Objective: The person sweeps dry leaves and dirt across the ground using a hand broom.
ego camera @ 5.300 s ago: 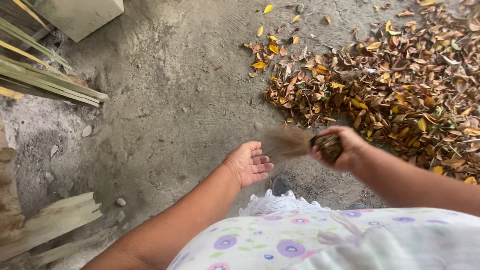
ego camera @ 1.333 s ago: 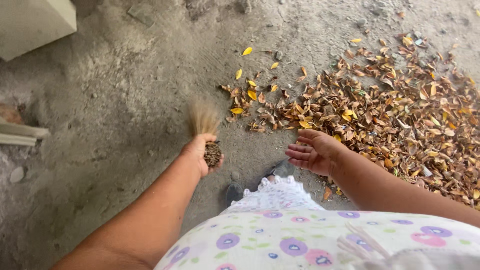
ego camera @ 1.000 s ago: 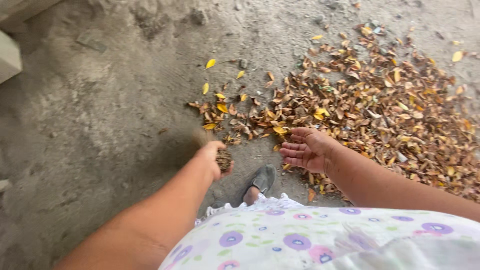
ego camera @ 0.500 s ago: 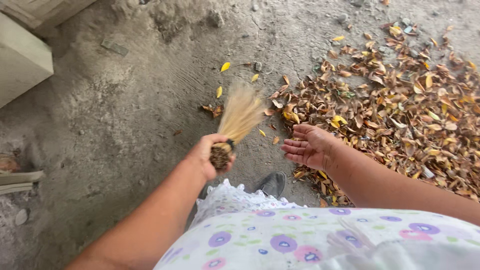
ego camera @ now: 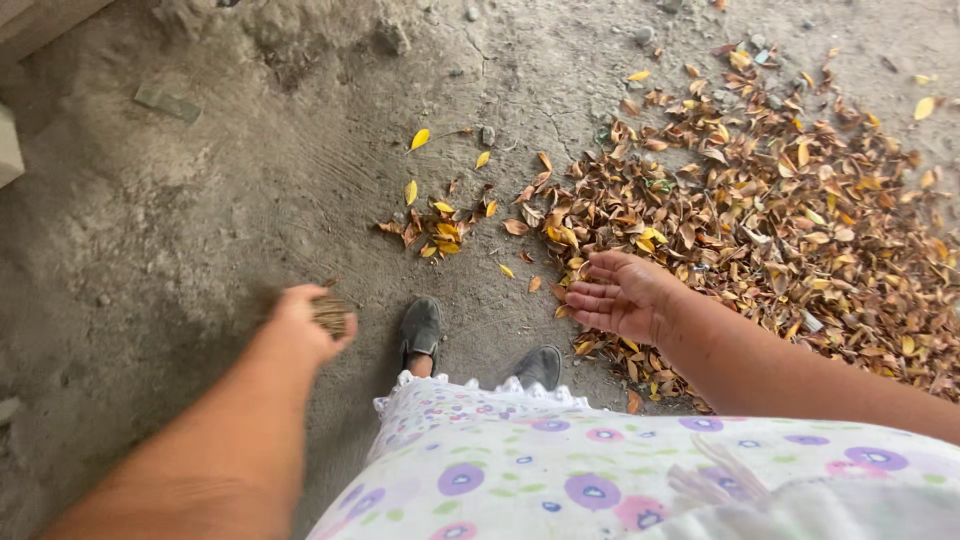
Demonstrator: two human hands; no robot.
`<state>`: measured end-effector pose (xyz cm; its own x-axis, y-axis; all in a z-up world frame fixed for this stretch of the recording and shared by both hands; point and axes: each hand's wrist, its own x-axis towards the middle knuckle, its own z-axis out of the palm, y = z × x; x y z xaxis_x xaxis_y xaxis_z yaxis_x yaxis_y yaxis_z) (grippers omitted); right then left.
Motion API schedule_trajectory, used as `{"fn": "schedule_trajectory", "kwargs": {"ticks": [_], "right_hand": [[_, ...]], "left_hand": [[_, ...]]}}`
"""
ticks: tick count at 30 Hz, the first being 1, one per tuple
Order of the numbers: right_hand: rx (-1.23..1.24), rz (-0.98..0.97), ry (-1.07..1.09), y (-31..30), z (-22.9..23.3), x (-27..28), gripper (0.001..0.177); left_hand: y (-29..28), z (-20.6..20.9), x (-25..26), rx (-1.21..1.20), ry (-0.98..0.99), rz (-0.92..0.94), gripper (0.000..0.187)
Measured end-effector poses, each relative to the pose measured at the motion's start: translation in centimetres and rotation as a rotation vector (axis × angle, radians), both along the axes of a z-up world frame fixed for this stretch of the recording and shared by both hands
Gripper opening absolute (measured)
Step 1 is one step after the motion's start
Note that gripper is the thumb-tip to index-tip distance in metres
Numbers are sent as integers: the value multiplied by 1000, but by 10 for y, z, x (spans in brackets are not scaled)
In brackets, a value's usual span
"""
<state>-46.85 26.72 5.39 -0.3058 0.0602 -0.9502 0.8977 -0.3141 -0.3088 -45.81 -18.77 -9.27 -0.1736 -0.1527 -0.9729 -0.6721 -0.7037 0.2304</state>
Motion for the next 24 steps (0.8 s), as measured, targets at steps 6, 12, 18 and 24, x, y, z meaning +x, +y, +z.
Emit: {"fn": "schedule_trajectory", "kwargs": {"ticks": [6, 12, 18, 24], "right_hand": [[26, -43, 3, -44, 13, -15, 59], [-38, -64, 43, -85, 7, -52, 63], [-48, -104, 48, -107, 10, -70, 69], [-63, -203, 58, -111, 6, -67, 69]], "left_hand": [[153, 17, -61, 285, 3, -517, 34], [130, 70, -98, 656, 154, -635, 28], [61, 69, -100, 299, 173, -487, 24], [-18, 12, -136, 54, -11, -296, 22]]}}
